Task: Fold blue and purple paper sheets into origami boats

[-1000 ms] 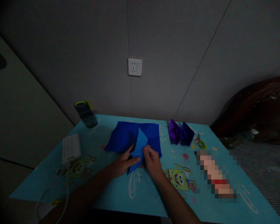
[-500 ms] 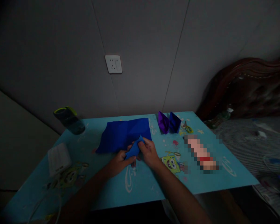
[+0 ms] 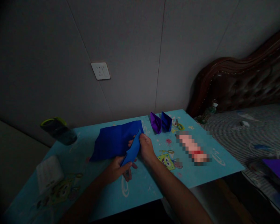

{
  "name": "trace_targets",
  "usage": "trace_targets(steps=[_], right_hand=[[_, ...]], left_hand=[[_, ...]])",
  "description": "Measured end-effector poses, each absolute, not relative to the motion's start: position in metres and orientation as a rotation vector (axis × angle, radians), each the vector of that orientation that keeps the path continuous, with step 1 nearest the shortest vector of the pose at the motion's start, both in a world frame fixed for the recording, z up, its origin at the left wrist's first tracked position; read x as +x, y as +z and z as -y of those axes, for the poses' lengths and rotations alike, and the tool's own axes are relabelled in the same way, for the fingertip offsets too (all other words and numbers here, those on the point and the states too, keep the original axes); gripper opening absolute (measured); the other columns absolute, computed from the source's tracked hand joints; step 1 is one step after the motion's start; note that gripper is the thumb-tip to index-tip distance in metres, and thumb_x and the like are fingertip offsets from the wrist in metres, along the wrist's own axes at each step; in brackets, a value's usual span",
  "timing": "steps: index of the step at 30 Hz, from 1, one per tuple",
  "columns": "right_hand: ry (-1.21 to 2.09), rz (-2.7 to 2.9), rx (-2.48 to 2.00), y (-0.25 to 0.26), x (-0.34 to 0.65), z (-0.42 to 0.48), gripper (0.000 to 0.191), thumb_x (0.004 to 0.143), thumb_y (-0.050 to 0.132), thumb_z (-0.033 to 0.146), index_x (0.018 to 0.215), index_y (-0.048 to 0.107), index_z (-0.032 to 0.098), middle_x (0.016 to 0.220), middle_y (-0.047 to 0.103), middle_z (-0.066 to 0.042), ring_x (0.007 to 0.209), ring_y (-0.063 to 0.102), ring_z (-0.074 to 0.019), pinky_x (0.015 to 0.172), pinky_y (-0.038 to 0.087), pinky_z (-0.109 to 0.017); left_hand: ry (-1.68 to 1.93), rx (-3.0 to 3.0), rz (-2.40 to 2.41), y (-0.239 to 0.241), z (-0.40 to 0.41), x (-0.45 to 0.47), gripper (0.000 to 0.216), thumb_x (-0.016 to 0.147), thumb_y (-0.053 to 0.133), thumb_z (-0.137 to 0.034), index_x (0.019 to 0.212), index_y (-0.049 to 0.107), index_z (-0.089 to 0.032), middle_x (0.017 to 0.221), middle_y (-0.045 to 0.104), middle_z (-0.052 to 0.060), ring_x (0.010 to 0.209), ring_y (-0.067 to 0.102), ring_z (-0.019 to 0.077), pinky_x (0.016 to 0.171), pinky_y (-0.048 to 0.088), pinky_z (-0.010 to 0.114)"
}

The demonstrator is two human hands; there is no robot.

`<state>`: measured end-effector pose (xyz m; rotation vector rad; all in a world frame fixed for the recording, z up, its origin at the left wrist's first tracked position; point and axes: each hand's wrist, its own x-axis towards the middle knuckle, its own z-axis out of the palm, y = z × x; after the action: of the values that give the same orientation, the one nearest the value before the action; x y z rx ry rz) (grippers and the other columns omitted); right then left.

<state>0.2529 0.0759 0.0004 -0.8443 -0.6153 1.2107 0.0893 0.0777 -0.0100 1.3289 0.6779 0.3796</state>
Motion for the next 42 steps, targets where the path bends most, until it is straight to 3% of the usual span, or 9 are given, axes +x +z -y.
trace_targets(steps=[4, 10, 14, 18, 22, 27, 33, 38, 42], right_hand=[[1.233, 0.534, -0.840, 0.004, 0.258, -0.080, 0.050, 0.073, 0.070, 0.066, 0.092, 0.062, 0.021, 0.067, 0.073, -0.003, 0.059, 0.070, -0.0199, 0.050, 0.057, -0.029], [1.175, 0.695, -0.810, 0.013, 0.265, -0.077, 0.046, 0.075, 0.073, 0.060, 0.100, 0.062, 0.023, 0.082, 0.076, -0.004, 0.068, 0.073, -0.0214, 0.056, 0.058, -0.031], [1.137, 0.761, -0.794, 0.010, 0.264, -0.075, 0.043, 0.075, 0.071, 0.062, 0.082, 0.062, 0.021, 0.069, 0.073, -0.002, 0.061, 0.071, -0.0186, 0.055, 0.057, -0.028], [1.228, 0.753, -0.780, 0.009, 0.252, -0.074, 0.046, 0.072, 0.072, 0.064, 0.080, 0.063, 0.020, 0.066, 0.071, -0.001, 0.058, 0.069, -0.0172, 0.053, 0.055, -0.026], [1.347, 0.781, -0.755, 0.012, 0.244, -0.073, 0.049, 0.075, 0.069, 0.064, 0.093, 0.063, 0.019, 0.069, 0.069, 0.000, 0.053, 0.063, -0.0128, 0.044, 0.047, -0.020], [1.445, 0.923, -0.736, 0.011, 0.239, -0.063, 0.043, 0.079, 0.069, 0.058, 0.077, 0.060, 0.016, 0.049, 0.053, 0.007, 0.034, 0.044, -0.0067, 0.033, 0.035, -0.017], [1.357, 0.846, -0.816, 0.016, 0.222, -0.052, 0.046, 0.080, 0.064, 0.063, 0.089, 0.064, 0.018, 0.060, 0.065, 0.002, 0.032, 0.046, -0.0091, 0.030, 0.036, -0.021], [1.268, 0.809, -0.906, 0.014, 0.213, -0.053, 0.053, 0.079, 0.060, 0.069, 0.086, 0.068, 0.016, 0.061, 0.068, -0.001, 0.040, 0.054, -0.0123, 0.033, 0.040, -0.022], [1.319, 0.922, -1.024, 0.005, 0.203, -0.044, 0.057, 0.080, 0.057, 0.070, 0.088, 0.068, 0.015, 0.051, 0.062, 0.003, 0.029, 0.045, -0.0103, 0.024, 0.032, -0.021]], left_hand=[[0.281, 1.346, -0.661, -0.016, -0.079, 0.086, 0.054, 0.084, 0.055, -0.062, 0.102, 0.058, -0.011, 0.070, 0.069, 0.006, 0.044, 0.063, 0.0152, 0.040, 0.048, 0.024], [0.322, 1.544, -0.757, -0.023, -0.089, 0.082, 0.049, 0.089, 0.049, -0.056, 0.101, 0.062, -0.011, 0.072, 0.072, 0.008, 0.042, 0.062, 0.0130, 0.040, 0.045, 0.021], [0.345, 1.702, -0.827, -0.015, -0.097, 0.076, 0.042, 0.086, 0.056, -0.052, 0.088, 0.066, -0.011, 0.071, 0.072, 0.009, 0.052, 0.066, 0.0173, 0.052, 0.052, 0.028], [0.365, 1.661, -0.747, -0.004, -0.091, 0.078, 0.041, 0.082, 0.065, -0.047, 0.101, 0.064, -0.011, 0.081, 0.073, 0.009, 0.071, 0.070, 0.0213, 0.068, 0.054, 0.032], [0.500, 1.520, -0.779, 0.001, -0.074, 0.088, 0.043, 0.083, 0.062, -0.049, 0.105, 0.061, -0.012, 0.070, 0.065, 0.002, 0.052, 0.058, 0.0128, 0.053, 0.046, 0.025], [0.792, 1.345, -0.927, 0.005, -0.058, 0.100, 0.037, 0.086, 0.056, -0.051, 0.088, 0.060, -0.014, 0.067, 0.060, 0.000, 0.049, 0.052, 0.0100, 0.048, 0.039, 0.022], [0.804, 1.399, -0.964, 0.018, -0.046, 0.102, 0.041, 0.085, 0.056, -0.053, 0.066, 0.055, -0.017, 0.049, 0.056, 0.000, 0.046, 0.055, 0.0127, 0.051, 0.045, 0.025], [0.719, 1.327, -0.972, 0.016, -0.035, 0.093, 0.043, 0.081, 0.058, -0.060, 0.082, 0.055, -0.017, 0.050, 0.052, -0.005, 0.033, 0.043, 0.0081, 0.035, 0.028, 0.020], [0.811, 1.250, -1.031, 0.006, -0.033, 0.091, 0.043, 0.080, 0.059, -0.061, 0.087, 0.052, -0.019, 0.052, 0.049, -0.008, 0.035, 0.038, 0.0057, 0.037, 0.026, 0.018]])
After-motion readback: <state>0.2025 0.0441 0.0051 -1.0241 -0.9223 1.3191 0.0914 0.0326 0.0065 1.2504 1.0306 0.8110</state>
